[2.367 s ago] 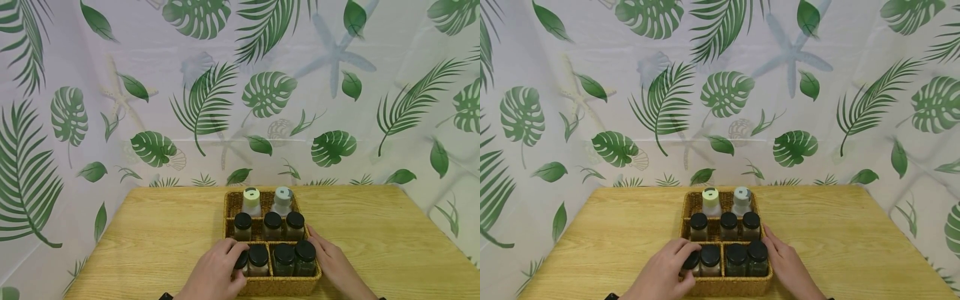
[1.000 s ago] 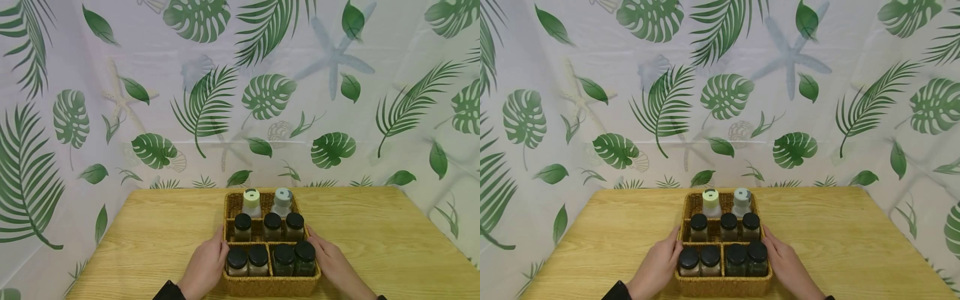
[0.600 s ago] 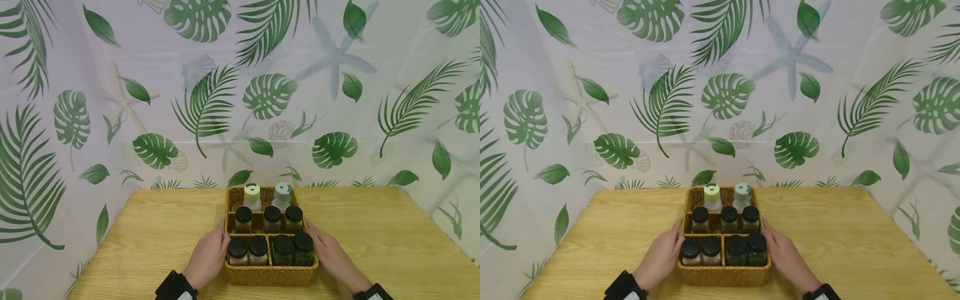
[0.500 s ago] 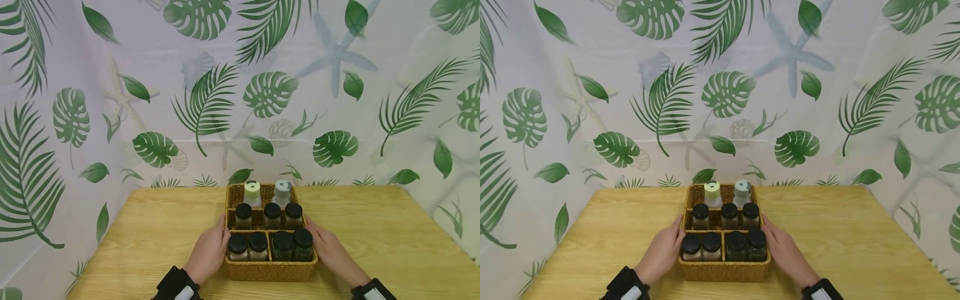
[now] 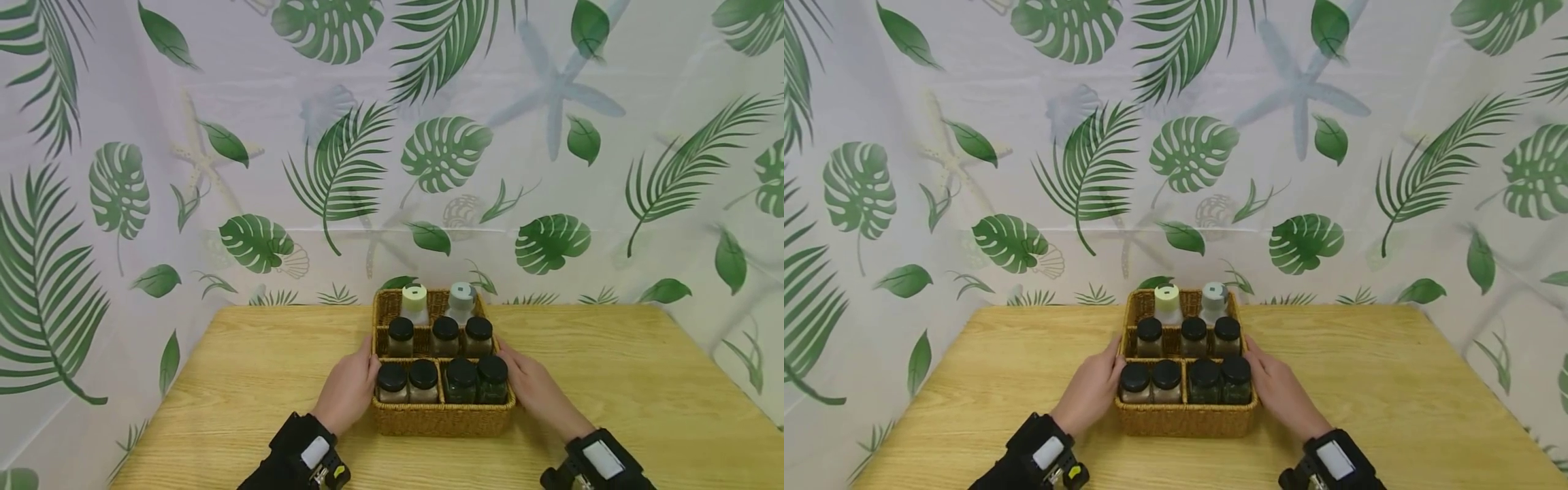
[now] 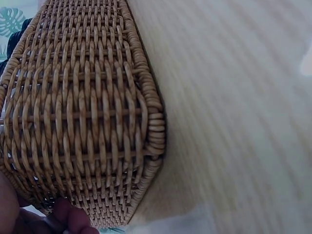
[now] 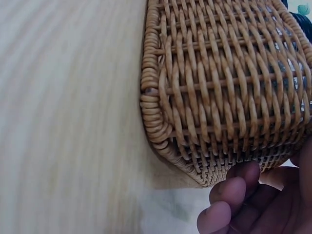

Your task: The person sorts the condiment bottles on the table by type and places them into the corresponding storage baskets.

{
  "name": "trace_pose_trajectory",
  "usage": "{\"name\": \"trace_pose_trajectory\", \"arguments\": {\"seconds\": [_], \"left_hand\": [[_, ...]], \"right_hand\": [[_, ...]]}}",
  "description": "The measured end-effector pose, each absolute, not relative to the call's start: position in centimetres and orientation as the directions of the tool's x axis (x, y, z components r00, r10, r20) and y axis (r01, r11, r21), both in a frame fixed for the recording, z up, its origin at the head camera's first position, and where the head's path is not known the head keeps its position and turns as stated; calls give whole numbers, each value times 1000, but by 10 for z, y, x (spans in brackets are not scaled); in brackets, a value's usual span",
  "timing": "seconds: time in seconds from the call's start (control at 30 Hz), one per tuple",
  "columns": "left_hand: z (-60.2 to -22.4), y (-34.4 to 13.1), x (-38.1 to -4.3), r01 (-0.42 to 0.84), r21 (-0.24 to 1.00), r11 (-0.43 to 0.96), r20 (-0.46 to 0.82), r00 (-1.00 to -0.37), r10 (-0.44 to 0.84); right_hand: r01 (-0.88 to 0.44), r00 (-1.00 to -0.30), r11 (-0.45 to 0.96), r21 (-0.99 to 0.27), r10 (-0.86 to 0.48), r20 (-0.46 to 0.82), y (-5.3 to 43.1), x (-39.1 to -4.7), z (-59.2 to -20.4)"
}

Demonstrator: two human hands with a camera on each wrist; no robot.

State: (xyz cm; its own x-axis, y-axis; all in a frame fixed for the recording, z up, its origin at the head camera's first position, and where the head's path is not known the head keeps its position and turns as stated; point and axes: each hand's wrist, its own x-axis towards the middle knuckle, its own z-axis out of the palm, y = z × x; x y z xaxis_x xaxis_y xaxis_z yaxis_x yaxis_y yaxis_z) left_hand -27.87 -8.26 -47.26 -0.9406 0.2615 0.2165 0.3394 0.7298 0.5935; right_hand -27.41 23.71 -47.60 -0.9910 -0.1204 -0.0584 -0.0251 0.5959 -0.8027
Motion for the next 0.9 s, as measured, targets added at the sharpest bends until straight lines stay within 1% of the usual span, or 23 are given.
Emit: {"name": "trace_pose_trajectory", "arguments": {"seconds": [0.37,0.67,0.8,0.9], "left_hand": [[-472,-81,-292,342,587,733,223,-939,260],[-473,-82,-298,306,594,744,187,-952,242],[-471,-82,-299,289,554,780,192,-957,218],[-468,-82,-300,297,480,825,230,-951,208]], "right_hand": [[-41,-989,603,-797,-136,-53,239,-284,-473],[-43,-990,610,-791,-135,-50,237,-289,-474],[-64,-989,648,-759,-141,-37,238,-290,-474],[-85,-989,693,-715,-146,-24,240,-290,-472]]}}
